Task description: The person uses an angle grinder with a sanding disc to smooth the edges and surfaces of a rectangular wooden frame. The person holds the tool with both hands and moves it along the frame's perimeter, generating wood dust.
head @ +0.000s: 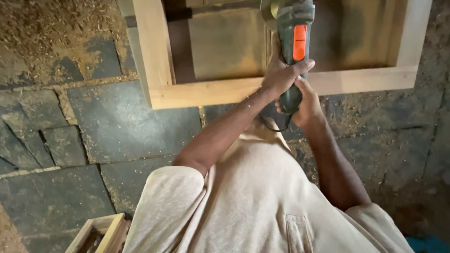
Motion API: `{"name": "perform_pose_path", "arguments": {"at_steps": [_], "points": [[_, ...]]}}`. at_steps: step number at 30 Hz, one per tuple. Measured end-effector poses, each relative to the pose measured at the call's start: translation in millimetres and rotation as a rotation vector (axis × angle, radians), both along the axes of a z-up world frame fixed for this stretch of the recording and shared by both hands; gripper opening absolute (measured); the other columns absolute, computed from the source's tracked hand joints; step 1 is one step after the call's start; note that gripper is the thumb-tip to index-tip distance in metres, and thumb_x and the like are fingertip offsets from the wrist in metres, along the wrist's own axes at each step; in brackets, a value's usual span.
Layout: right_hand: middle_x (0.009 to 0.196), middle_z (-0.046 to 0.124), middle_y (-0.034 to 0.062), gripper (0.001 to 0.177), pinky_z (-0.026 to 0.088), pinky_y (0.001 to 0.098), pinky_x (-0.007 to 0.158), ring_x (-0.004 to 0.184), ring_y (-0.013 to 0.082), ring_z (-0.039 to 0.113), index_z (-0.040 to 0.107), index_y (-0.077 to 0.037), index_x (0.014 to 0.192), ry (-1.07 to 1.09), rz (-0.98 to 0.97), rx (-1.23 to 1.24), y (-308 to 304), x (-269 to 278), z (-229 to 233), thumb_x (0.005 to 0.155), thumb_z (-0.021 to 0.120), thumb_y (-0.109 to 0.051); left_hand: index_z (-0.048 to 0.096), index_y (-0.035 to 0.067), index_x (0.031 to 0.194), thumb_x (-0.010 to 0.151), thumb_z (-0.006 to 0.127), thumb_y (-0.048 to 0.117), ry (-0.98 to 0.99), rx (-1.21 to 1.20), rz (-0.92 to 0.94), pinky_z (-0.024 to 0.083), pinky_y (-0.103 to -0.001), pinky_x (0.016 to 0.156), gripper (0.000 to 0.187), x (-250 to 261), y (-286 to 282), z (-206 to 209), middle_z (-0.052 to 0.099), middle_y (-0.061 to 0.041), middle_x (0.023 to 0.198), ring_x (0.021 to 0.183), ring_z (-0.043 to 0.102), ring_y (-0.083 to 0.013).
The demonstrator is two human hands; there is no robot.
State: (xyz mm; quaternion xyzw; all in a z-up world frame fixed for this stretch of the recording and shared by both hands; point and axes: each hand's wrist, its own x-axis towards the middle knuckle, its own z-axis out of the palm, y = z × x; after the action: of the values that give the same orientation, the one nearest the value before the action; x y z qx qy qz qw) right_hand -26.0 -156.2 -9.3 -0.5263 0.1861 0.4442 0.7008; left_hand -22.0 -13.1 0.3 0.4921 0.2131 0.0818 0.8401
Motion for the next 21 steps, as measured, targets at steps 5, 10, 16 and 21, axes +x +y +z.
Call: {"name": "perform_pose_path", "arguments": {"at_steps": [5, 10, 16, 21], "points": [[0.093, 0.070, 0.0118, 0.041, 0.056, 0.0390, 0.061, 0.072, 0.0249, 0.068, 0.060, -0.007, 0.115, 0.016, 0.016, -0.013, -27.7, -38.2, 6.7, 0.102, 0.054, -0.045, 0.025, -0.001, 0.153, 0.081, 0.082, 0.013, -0.049, -0.036, 0.018, 0.058, -0.031, 0.072, 0.094, -41.1, -29.9, 1.5, 0.063, -0.010, 0.098, 0.082, 0.063, -0.0172], [0.102, 0.069, 0.0111, 0.047, 0.056, 0.0350, 0.065, 0.082, 0.0212, 0.068, 0.058, -0.002, 0.126, -0.038, 0.092, 0.037, -67.5, -88.9, 11.9, 0.098, 0.057, -0.040, 0.013, 0.003, 0.154, 0.079, 0.080, 0.014, -0.061, -0.062, 0.010, 0.064, -0.034, 0.073, 0.101, -95.7, -64.0, 7.5, 0.060, -0.011, 0.106, 0.087, 0.069, -0.0201], [0.104, 0.067, 0.0151, 0.054, 0.057, 0.0383, 0.067, 0.082, 0.0239, 0.068, 0.053, 0.003, 0.132, 0.015, 0.069, 0.096, -126.7, -159.2, 17.9, 0.097, 0.059, -0.038, 0.002, 0.001, 0.162, 0.080, 0.079, 0.018, -0.042, 0.002, -0.085, 0.060, -0.040, 0.092, 0.114, -162.7, -116.5, 14.6, 0.053, -0.017, 0.127, 0.114, 0.061, -0.0273], [0.109, 0.067, 0.0141, 0.057, 0.060, 0.0396, 0.075, 0.091, 0.0259, 0.070, 0.051, -0.002, 0.135, 0.056, -0.062, 0.130, -146.4, -187.7, 20.1, 0.092, 0.060, -0.038, -0.009, -0.002, 0.164, 0.083, 0.084, 0.018, -0.044, 0.025, -0.160, 0.049, -0.039, 0.108, 0.124, -182.9, -135.8, 12.2, 0.046, -0.019, 0.141, 0.132, 0.050, -0.0284]]}}
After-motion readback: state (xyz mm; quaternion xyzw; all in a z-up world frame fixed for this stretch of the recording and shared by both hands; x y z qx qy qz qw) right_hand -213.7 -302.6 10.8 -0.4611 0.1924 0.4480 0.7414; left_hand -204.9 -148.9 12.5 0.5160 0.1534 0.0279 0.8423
